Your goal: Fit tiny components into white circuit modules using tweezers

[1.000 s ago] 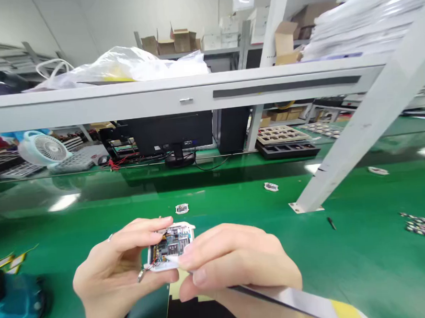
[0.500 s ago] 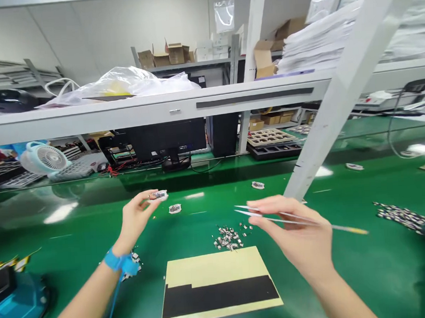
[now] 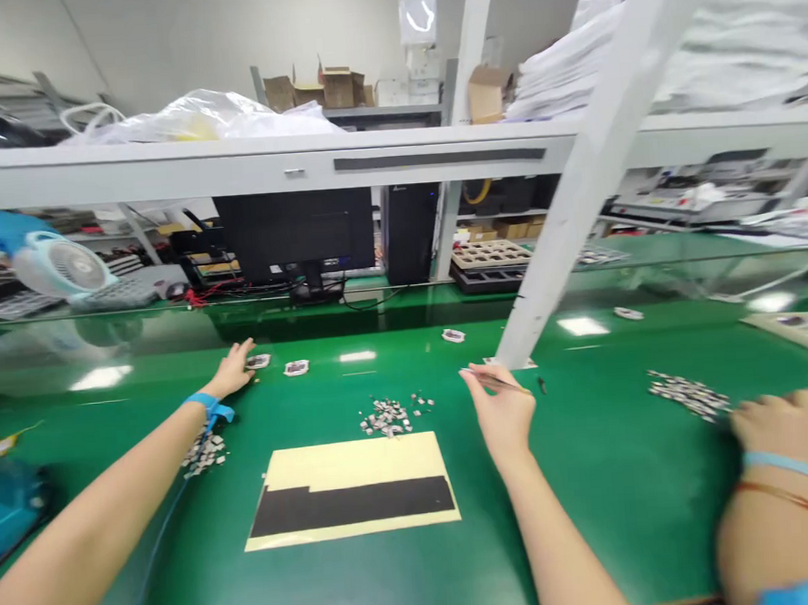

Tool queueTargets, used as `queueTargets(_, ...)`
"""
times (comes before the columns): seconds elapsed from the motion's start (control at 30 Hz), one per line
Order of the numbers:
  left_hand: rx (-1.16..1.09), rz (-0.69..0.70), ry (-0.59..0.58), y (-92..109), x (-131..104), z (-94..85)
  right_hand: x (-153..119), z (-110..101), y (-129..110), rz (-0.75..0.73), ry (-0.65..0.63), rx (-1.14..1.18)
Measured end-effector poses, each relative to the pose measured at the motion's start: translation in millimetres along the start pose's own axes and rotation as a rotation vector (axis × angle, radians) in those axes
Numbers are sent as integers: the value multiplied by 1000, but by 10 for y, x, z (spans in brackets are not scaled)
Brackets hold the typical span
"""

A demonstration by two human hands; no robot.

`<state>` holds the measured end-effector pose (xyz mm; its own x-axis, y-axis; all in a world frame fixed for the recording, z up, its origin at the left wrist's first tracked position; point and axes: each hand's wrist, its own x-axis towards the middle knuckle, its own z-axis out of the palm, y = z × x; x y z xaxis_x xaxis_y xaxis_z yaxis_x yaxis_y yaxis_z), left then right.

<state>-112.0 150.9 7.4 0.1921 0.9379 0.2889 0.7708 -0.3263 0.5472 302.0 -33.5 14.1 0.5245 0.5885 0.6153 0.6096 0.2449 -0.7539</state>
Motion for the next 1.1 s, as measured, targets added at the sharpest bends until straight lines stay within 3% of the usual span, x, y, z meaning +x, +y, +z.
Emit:
queueTargets(0.17, -35, 111, -73, 227, -25, 199, -36, 54, 23, -132, -43, -20)
queueTargets(0.3, -44, 91, -89, 352, -49, 398, -84, 74, -10, -173, -74, 27)
queueTargets(0.5, -131, 35, -7, 610, -89, 384, -86, 50, -10, -135, -97, 51)
queueTargets(0.6, -241, 81, -29, 910, -291, 370, -110, 35, -57, -79, -115, 43)
queueTargets(0.7, -365, 158, -123, 1244, -669, 430, -211, 35, -216, -5, -128, 49)
queueTargets(0.77, -432, 188, -192, 1405, -960, 499, -313, 62, -389, 69, -217, 129)
queueTargets(0.9, -559, 219, -311, 1533, -1345, 593, -460, 215, -763, 208, -617, 421)
queueTargets(1.0, -539, 258, -326, 1539, -1382, 614, -476, 364, -912, 219, -803, 462)
queueTargets(1.1, -545, 246, -297, 1510, -1352, 631, -479, 460, -923, 191, -834, 413)
